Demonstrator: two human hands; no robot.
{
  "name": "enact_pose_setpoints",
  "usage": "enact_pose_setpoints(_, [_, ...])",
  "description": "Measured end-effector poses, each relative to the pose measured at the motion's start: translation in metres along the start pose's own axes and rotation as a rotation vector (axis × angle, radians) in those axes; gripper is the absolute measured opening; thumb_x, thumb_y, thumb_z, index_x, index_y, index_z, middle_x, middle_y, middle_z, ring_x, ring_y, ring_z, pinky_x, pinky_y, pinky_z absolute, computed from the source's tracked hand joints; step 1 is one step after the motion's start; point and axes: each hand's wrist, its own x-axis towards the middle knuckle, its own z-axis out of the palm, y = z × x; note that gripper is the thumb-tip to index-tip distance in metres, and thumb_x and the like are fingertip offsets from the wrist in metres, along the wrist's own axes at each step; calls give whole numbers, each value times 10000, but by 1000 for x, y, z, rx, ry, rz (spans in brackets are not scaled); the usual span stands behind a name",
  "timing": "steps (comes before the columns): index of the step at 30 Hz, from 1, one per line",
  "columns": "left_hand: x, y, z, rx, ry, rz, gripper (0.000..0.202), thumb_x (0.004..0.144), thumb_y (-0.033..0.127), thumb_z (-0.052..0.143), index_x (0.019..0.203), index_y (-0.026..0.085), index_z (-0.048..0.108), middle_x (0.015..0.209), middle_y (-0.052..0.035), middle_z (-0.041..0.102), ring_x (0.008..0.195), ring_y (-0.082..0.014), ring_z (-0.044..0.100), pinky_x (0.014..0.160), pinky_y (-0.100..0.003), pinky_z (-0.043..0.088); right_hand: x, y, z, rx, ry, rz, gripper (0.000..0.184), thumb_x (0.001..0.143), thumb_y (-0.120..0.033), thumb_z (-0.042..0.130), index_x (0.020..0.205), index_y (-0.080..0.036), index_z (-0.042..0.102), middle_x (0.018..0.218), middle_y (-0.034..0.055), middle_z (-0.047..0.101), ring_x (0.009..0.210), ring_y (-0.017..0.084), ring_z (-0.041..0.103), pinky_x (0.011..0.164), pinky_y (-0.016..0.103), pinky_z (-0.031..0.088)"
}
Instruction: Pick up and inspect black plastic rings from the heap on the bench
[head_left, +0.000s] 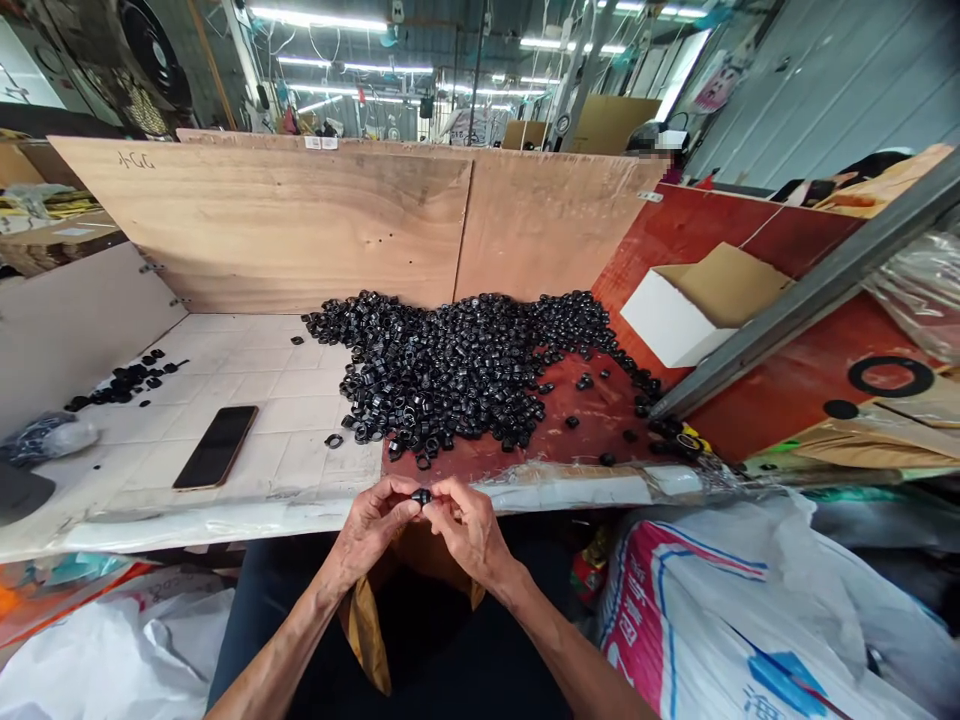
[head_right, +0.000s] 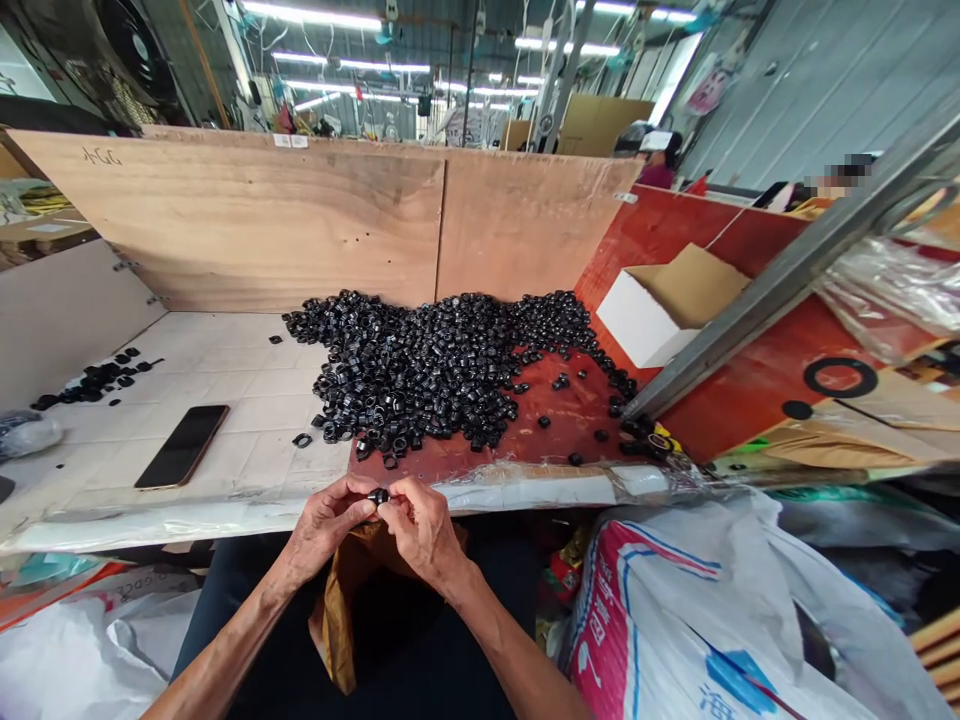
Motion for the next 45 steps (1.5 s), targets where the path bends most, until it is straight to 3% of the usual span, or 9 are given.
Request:
enact_pose_setpoints(3, [-10, 3, 4, 83, 22, 6, 235, 835, 381, 823, 941, 184, 749, 934, -45, 733, 868, -195, 675, 827, -305, 564, -9, -2, 5, 39, 21, 118, 106, 948, -277, 585, 882, -202, 621, 614, -35, 601, 517, 136, 594, 531, 231, 464])
enact_pose_setpoints(8, [-20, 1, 9, -45, -21, -107, 268, 853, 410, 794, 979, 186, 719, 893, -33, 720, 810, -187, 683, 814, -322, 574, -18, 0, 8, -20, 67, -69, 151, 923, -269, 595, 1019, -191, 681, 896, 50, 694, 734, 172, 674, 693, 278, 522])
enact_pose_setpoints(14, [-22, -13, 6, 207, 35, 17, 256, 849, 426, 790, 985, 211, 756, 1000, -57, 730, 974, -232, 685, 898, -335, 568, -17, -4, 10, 162, 33, 318, 144, 941, -294, 541, 863, -198, 613, 530, -53, 564, 474, 136, 579, 541, 243, 466])
enact_pose_setpoints(20, [-23, -17, 11, 28, 20, -118, 334, 866, 468, 770, 1047, 191, 722, 869, -48, 764, 801, -219, 746, 759, -326, 631, -23, -3, 6, 80, 61, 60, 100, 886, -251, 600, 946, -202, 663, 828, 31, 685, 692, 163, 662, 664, 276, 500])
enact_pose_setpoints(32, [-28, -47, -11, 939, -181, 819, 301, 1040, 148, 506, 1319, 199, 606, 1182, -127, 757, 1070, -212, 765, 904, -283, 640, -29, 10, 22, 868, -49, 914, 293, 734, -379, 758, 646, -182, 562, 531, -40, 529, 437, 71, 418, 477, 226, 385])
enact_pose_setpoints(35, [-27, -27, -12, 948, -336, 801, 305, 1045, 130, 465, 1314, 195, 592, 1185, -124, 748, 1082, -202, 752, 914, -274, 626, -30, 4, 7, 577, -115, 835, 274, 815, -391, 696, 673, -194, 570, 575, -22, 544, 479, 109, 476, 515, 257, 423])
enact_pose_setpoints(38, [-21, -3, -9, 964, -349, 582, 188, 1009, 263, 594, 1187, 229, 643, 1118, -80, 744, 973, -198, 751, 846, -279, 621, -17, 4, -31, -128, 124, 413, 165, 844, -354, 689, 860, -190, 671, 752, 44, 651, 725, 221, 637, 724, 350, 525])
enact_pose_setpoints(41, [-2, 7, -8, 1004, -111, 349, 163, 948, 382, 664, 1001, 228, 663, 875, -16, 719, 743, -184, 713, 696, -291, 587, 12, 19, -79, -659, 382, 229, 376, 846, -303, 717, 1182, -143, 657, 1160, 186, 650, 1152, 359, 608, 1010, 484, 483])
enact_pose_setpoints(45, [36, -11, -6, 1005, 164, 183, 131, 891, 344, 669, 916, 216, 654, 774, 8, 693, 649, -181, 679, 647, -299, 551, 51, 51, -109, -833, 232, 374, 641, 818, -299, 777, 1349, -24, 549, 1234, 263, 576, 1167, 413, 605, 1016, 534, 487])
